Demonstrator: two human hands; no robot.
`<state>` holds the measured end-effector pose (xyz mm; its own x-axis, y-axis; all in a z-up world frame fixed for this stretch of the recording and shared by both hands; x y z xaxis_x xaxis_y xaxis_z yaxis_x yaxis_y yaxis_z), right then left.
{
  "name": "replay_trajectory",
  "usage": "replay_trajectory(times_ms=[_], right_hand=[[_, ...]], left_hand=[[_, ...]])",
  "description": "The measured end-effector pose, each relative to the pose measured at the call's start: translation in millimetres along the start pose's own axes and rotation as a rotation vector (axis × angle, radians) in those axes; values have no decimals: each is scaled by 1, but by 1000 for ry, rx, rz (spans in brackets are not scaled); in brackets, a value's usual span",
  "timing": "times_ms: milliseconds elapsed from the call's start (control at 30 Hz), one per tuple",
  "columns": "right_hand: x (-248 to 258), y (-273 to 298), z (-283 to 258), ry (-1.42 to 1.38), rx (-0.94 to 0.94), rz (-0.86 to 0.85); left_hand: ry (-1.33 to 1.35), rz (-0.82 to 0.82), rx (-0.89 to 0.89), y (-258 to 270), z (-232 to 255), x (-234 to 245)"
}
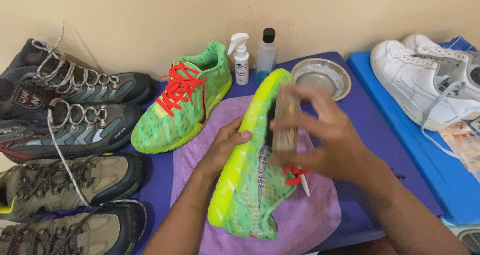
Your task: The person scrubs a neon green and yellow sneaker with a toothbrush and a larger brush, applying cleaning solution from a metal bowl. The person rotates the shoe to clean different areas, including the sides and laces, while other shoes and cleaning supplies remain on the table.
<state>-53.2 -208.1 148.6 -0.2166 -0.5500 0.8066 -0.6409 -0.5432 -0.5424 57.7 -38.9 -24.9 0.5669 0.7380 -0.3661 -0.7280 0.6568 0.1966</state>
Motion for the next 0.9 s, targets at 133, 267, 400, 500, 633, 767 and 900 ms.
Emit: replay_trajectory(times_ms=[133, 267, 400, 500, 633, 767, 900], right_hand=[[3, -12, -3, 181, 37, 305], [-10, -3, -24, -11, -11, 175], [-3, -5, -18, -71, 51, 111], [7, -13, 1, 74, 46, 204], [10, -22, 2, 213, -8, 321], [4, -35, -29, -45, 114, 67], [8, -43, -21, -291, 64, -93]], left_hand=[[67, -43, -86, -5, -10, 11], [296, -54, 96, -4, -21, 10], [273, -124, 3, -12, -22, 9], [302, -168, 20, -3, -14, -1], [581, -160, 280, -4, -41, 7], [530, -42, 269, -12, -53, 28], [552, -25, 284, -8, -58, 24]])
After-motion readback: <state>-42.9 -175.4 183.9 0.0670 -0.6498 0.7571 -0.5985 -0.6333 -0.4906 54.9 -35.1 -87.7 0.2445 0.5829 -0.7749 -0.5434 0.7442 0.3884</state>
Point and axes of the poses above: each hand's wrist, its own y-axis away from the middle knuckle, its own x-axis out of the back of the hand, z = x × y, the point moved 6 cm from there along -y, towards the middle knuckle, and after that the axes turned 8 degrees about x, right-handed, at the moved point
